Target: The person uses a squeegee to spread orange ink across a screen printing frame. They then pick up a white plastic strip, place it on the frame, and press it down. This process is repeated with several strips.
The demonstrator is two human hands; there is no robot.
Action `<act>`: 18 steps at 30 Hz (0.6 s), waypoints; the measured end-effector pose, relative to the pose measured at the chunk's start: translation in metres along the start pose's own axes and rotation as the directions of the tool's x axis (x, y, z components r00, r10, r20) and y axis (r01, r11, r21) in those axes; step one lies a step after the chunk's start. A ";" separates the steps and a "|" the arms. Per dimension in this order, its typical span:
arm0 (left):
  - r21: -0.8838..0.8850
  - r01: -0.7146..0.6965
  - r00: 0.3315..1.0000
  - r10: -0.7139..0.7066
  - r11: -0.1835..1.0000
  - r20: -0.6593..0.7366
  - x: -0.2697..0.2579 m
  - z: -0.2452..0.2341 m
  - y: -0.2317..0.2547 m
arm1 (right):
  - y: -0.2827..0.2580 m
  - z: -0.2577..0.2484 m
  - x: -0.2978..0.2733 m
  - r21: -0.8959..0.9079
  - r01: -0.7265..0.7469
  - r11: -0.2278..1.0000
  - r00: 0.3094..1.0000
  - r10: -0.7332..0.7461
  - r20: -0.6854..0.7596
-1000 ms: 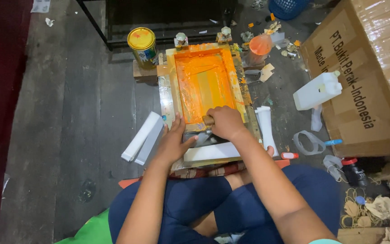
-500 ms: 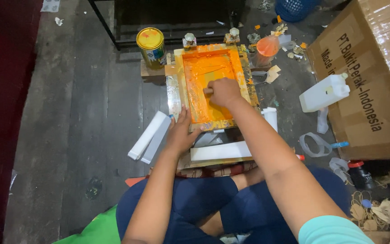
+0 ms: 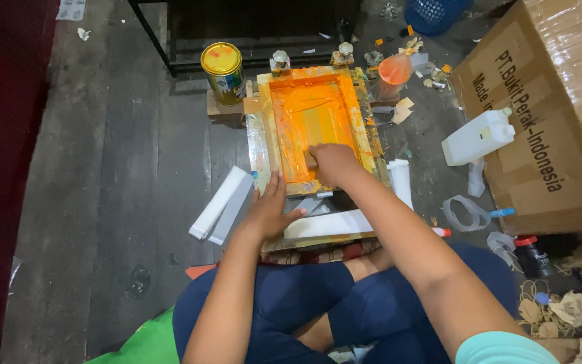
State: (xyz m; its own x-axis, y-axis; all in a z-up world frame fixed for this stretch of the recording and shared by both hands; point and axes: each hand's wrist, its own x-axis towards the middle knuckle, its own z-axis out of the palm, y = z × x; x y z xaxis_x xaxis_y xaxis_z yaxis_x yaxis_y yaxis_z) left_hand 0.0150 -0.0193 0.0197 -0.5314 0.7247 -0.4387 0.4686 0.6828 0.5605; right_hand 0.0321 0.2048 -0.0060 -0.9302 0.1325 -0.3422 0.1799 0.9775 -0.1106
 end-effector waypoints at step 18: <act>-0.158 -0.028 1.000 0.025 0.987 -0.017 -0.003 -0.006 0.006 | 0.003 -0.040 0.001 0.049 -0.026 0.998 0.955 0.039 -0.293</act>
State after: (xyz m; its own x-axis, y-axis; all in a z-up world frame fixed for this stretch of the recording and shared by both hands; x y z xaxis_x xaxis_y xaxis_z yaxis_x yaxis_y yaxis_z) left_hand 0.0146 -0.0179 0.0282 -0.5315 0.7401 -0.4120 0.3657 0.6392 0.6765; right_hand 0.0190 0.2140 0.0309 -0.9753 0.2129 -0.0584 0.2194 0.9644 -0.1476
